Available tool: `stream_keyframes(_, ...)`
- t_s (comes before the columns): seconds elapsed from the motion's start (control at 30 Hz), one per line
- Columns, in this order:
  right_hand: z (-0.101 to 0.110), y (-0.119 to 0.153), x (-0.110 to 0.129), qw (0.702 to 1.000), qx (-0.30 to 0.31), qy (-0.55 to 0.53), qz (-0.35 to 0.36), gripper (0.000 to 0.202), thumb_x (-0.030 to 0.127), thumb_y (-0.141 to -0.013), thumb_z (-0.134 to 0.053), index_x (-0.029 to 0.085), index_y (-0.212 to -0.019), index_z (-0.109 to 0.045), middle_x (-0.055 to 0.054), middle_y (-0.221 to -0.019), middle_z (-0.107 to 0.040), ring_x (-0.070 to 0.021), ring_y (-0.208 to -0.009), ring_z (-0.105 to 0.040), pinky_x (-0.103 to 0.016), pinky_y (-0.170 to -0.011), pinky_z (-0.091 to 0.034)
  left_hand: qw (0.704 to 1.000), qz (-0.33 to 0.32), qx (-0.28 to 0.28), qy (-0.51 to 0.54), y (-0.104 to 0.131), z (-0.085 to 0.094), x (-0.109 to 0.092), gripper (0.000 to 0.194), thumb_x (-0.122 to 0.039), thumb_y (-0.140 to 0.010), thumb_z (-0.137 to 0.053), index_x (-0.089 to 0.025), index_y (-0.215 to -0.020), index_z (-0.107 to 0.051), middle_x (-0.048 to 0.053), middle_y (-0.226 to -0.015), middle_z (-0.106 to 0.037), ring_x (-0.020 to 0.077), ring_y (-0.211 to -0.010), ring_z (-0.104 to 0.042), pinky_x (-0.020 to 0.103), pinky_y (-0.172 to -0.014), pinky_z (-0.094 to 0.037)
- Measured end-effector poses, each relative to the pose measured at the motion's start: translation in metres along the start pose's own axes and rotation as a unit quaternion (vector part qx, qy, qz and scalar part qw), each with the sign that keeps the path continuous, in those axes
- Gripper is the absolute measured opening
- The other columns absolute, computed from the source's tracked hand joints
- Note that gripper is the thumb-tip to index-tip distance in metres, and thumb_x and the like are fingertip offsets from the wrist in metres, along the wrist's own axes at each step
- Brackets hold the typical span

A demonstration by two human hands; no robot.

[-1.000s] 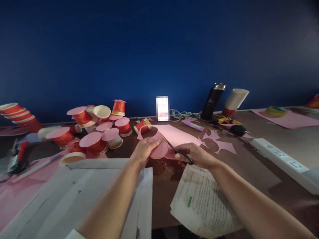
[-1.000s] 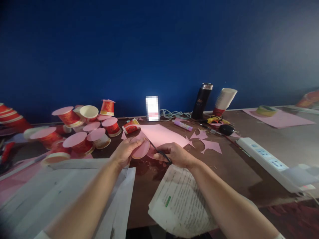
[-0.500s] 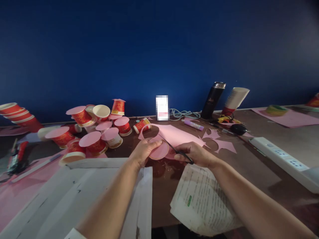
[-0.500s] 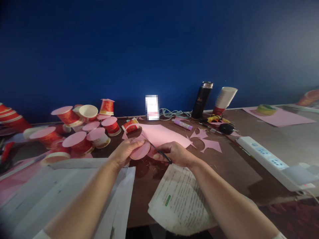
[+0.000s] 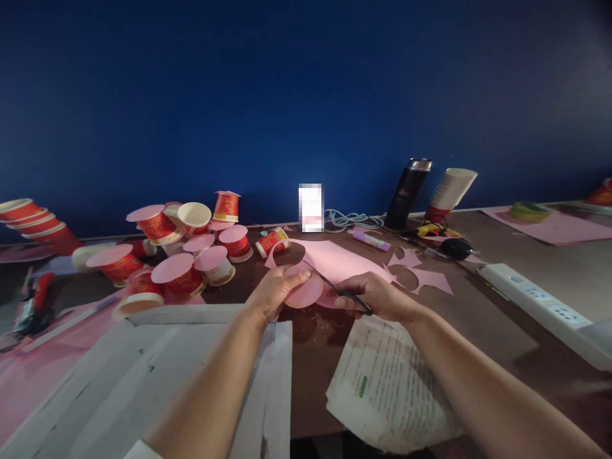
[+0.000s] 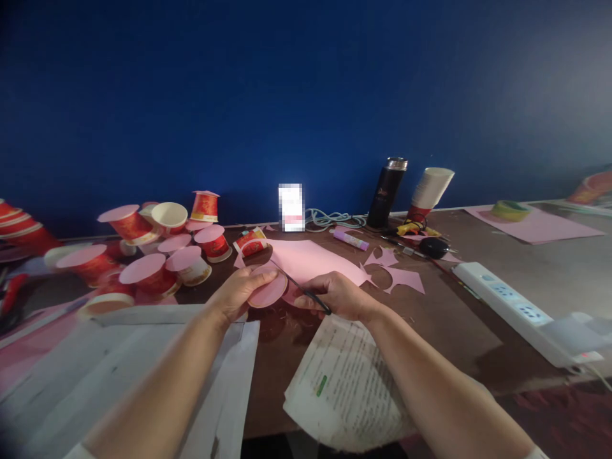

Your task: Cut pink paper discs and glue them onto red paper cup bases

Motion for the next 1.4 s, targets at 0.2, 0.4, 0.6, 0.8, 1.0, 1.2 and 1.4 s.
stream_keyframes(0.2, 0.001, 0.0, 0.0, 1.0, -0.001, 0.003, -0.003, 0.046, 0.055, -0.072, -0.071, 0.014, -0.092, -0.074, 0.002, -0.056, -0.057, -0.0089, -0.05, -0.05, -0.021, -0.047, -0.038, 1.0, -0.005, 0.008, -0.019, 0.001, 0.001, -0.002, 0.036, -0.032, -0.067, -0.077, -0.012, -0.096, -0.069, 0.009, -0.087, -0.072, 0.0208, -0.08, -0.067, 0.031, -0.075, -0.049)
stream_keyframes(0.4, 0.002, 0.002, 0.004, 1.0, -0.005, 0.021, -0.009, 0.044, 0.056, -0.072, -0.07, 0.014, -0.084, -0.074, 0.002, -0.055, -0.057, -0.009, -0.049, -0.051, -0.021, -0.046, -0.038, 0.999, -0.001, -0.005, -0.051, 0.002, 0.003, -0.006, 0.035, -0.033, -0.066, -0.078, -0.011, -0.092, -0.07, 0.008, -0.086, -0.072, 0.0176, -0.076, -0.065, 0.028, -0.072, -0.047)
stream_keyframes(0.6, 0.002, 0.002, 0.001, 1.0, 0.005, 0.02, -0.002, 0.04, 0.052, -0.074, -0.07, 0.014, -0.086, -0.073, 0.002, -0.055, -0.057, -0.0079, -0.049, -0.05, -0.019, -0.046, -0.037, 0.999, -0.007, 0.012, -0.039, 0.004, 0.001, -0.009, 0.034, -0.03, -0.066, -0.078, -0.011, -0.093, -0.068, 0.007, -0.088, -0.071, 0.017, -0.079, -0.064, 0.027, -0.075, -0.046)
stream_keyframes(0.8, 0.0, 0.002, -0.001, 1.0, 0.016, -0.008, 0.002, 0.041, 0.052, -0.074, -0.07, 0.014, -0.087, -0.072, 0.002, -0.056, -0.057, -0.0083, -0.05, -0.05, -0.019, -0.046, -0.038, 0.999, -0.006, 0.004, -0.032, 0.002, 0.003, -0.007, 0.033, -0.028, -0.066, -0.078, -0.011, -0.093, -0.067, 0.006, -0.086, -0.071, 0.0168, -0.078, -0.064, 0.028, -0.076, -0.046)
stream_keyframes(1.0, -0.007, 0.001, 0.007, 0.998, 0.045, -0.03, 0.026, 0.046, 0.055, -0.074, -0.068, 0.013, -0.092, -0.071, 0.001, -0.062, -0.057, -0.0091, -0.055, -0.052, -0.02, -0.05, -0.04, 0.999, -0.012, 0.004, -0.032, 0.003, 0.001, -0.008, 0.033, -0.029, -0.066, -0.077, -0.011, -0.093, -0.068, 0.007, -0.087, -0.071, 0.0177, -0.078, -0.064, 0.028, -0.074, -0.046)
stream_keyframes(1.2, -0.01, 0.0, 0.007, 0.999, 0.043, -0.018, 0.026, 0.046, 0.055, -0.076, -0.067, 0.015, -0.098, -0.072, 0.001, -0.064, -0.059, -0.0094, -0.057, -0.05, -0.02, -0.052, -0.039, 0.999, -0.004, 0.012, -0.047, 0.003, 0.0, -0.007, 0.029, -0.027, -0.068, -0.075, -0.01, -0.091, -0.069, 0.007, -0.087, -0.071, 0.0153, -0.076, -0.063, 0.026, -0.073, -0.045)
stream_keyframes(1.4, -0.011, 0.001, 0.006, 0.997, 0.051, -0.044, 0.02, 0.041, 0.052, -0.077, -0.067, 0.015, -0.094, -0.073, 0.002, -0.065, -0.058, -0.0081, -0.056, -0.046, -0.02, -0.051, -0.035, 0.998, 0.016, 0.012, -0.053, 0.004, 0.0, -0.003, 0.032, -0.027, -0.067, -0.076, -0.011, -0.093, -0.068, 0.008, -0.087, -0.071, 0.0146, -0.075, -0.062, 0.025, -0.07, -0.045)
Point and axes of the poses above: each hand's wrist, its own y-axis away from the middle knuckle, its own z-axis out of the back of the hand, x = y × z, the point moved 7 cm from there along -y, towards the middle knuckle
